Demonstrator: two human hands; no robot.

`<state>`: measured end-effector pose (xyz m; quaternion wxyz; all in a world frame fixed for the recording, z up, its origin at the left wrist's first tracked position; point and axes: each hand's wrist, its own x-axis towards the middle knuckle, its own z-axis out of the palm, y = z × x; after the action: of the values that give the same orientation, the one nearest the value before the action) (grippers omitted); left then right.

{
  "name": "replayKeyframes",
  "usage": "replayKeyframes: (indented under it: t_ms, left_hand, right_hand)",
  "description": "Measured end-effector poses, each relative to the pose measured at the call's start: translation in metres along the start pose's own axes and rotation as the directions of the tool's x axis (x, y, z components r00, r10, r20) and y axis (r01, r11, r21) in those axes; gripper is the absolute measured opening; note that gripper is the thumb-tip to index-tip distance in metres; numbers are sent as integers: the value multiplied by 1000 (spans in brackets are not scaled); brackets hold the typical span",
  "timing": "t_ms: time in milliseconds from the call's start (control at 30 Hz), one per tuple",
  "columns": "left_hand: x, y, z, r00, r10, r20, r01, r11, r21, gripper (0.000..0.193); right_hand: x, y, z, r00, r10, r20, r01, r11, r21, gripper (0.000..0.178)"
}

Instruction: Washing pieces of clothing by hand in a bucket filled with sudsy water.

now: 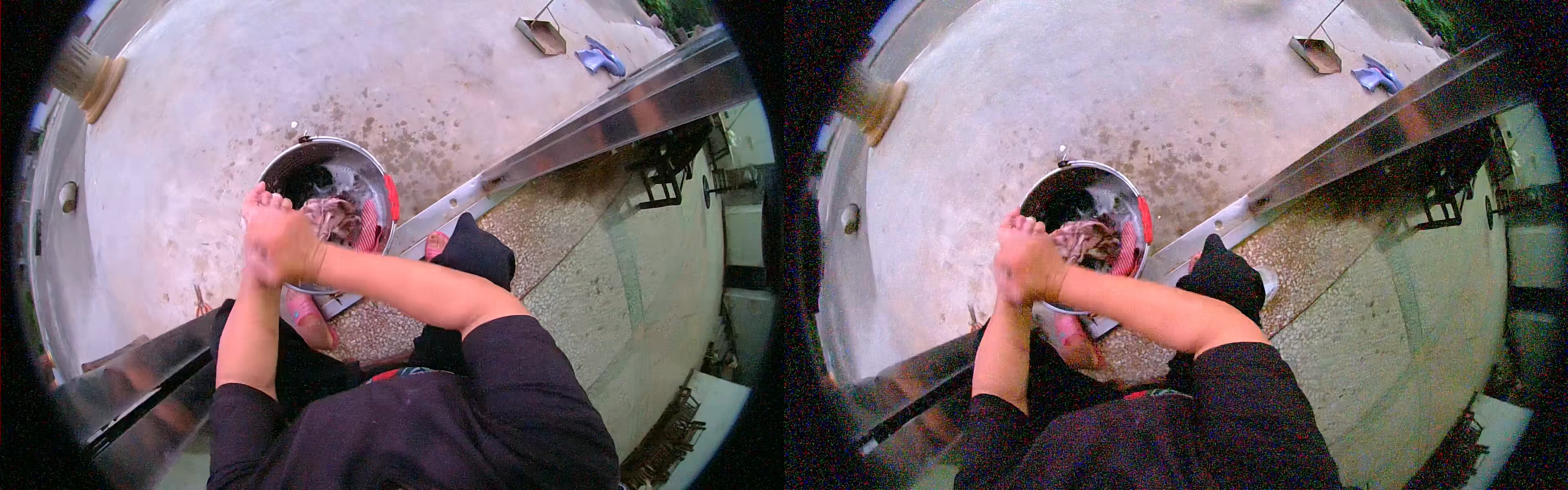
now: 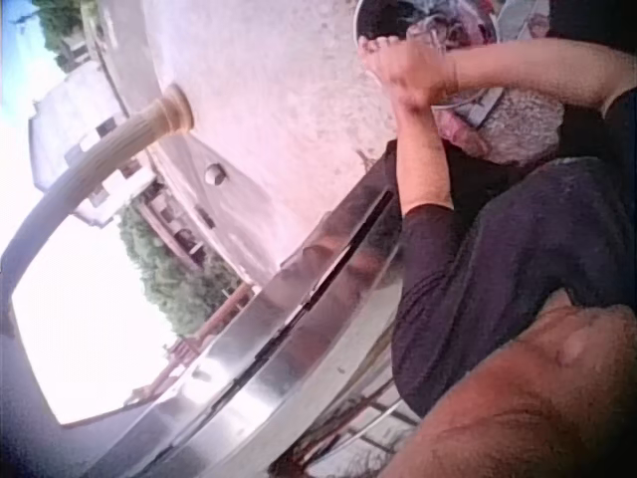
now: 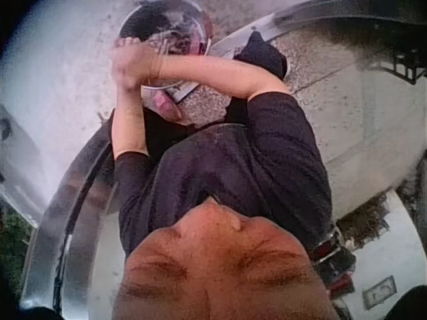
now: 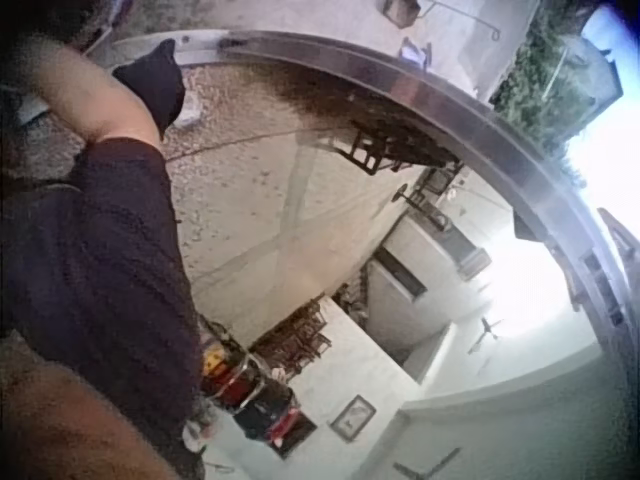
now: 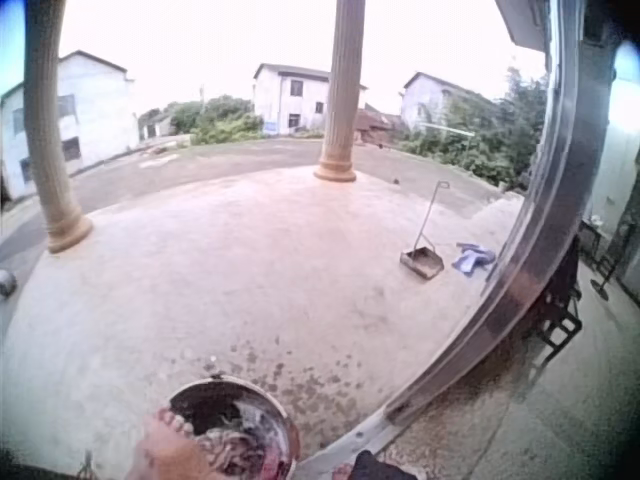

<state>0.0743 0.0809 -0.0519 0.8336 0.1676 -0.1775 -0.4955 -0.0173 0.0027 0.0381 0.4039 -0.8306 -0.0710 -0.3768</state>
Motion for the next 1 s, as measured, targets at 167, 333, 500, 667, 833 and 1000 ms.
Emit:
replayKeyframes:
  t_ms: [167,333,500,667,833,1000]
  left_hand:
    - [21,-43,41,512,227,-829,43,957,288,28]
    - [3,1,2,977,84,-196,-116,980,-160,16]
    - [34,-36,98,568,66,-820,90,986,143,25]
    - [33,5,77,584,514,-628,226,640,734,32]
    - [42,-2,99,640,664,-388,143,393,908,28]
    - [34,1,92,879,428,-210,24,400,916,43]
  right_hand:
    - [5,70,-16,918,395,-27,-393,900,-187,16]
    - [8,-11,5,991,-40,-127,30,996,-83,12]
    - [11,70,-36,917,398,36,-347,838,-421,13]
    - [21,77,-55,689,443,573,-452,881,-138,69]
    - [9,66,-28,662,586,468,-710,689,142,52]
    - [35,66,-49,758,614,221,-615,559,555,30]
